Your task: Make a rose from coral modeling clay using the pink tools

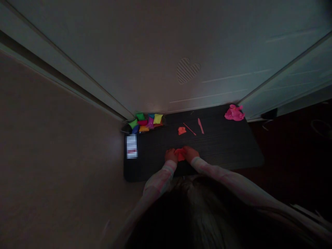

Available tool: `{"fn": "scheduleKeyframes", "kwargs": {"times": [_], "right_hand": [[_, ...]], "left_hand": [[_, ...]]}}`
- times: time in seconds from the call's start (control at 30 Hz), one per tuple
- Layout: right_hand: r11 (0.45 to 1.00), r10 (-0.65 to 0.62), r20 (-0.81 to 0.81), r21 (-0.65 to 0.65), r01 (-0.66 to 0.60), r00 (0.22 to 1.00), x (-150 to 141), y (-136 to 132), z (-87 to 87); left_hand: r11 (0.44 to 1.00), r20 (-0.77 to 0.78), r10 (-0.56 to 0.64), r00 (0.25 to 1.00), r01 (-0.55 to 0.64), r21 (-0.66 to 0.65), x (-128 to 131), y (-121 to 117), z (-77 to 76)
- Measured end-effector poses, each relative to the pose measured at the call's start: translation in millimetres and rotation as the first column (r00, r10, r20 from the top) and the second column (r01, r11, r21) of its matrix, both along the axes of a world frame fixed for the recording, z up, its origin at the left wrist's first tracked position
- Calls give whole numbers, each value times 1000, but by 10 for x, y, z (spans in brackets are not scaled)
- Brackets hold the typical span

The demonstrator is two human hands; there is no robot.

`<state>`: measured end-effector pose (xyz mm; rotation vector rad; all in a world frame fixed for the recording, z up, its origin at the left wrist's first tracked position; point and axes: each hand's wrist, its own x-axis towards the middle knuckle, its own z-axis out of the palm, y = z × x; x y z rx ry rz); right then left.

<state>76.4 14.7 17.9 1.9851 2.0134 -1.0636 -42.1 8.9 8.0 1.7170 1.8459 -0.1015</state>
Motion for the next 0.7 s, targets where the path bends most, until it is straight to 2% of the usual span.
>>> {"fn": "scheduleKeyframes", "kwargs": {"times": [0.2,0.43,0.7], "right_hand": [[1000,-13,16,-5,13,1000,-9,2,-29],[999,14,-54,-38,-16,998,64,27,-17],[998,33,-73,-53,-37,997,43,40,-44]], "left_hand": [[1000,4,17,1000,-17,-18,-3,1,-11],[996,66,27,997,-21,-91,-79,11,-25],[987,34,30,999,-25,-157,-63,-19,-22]]}}
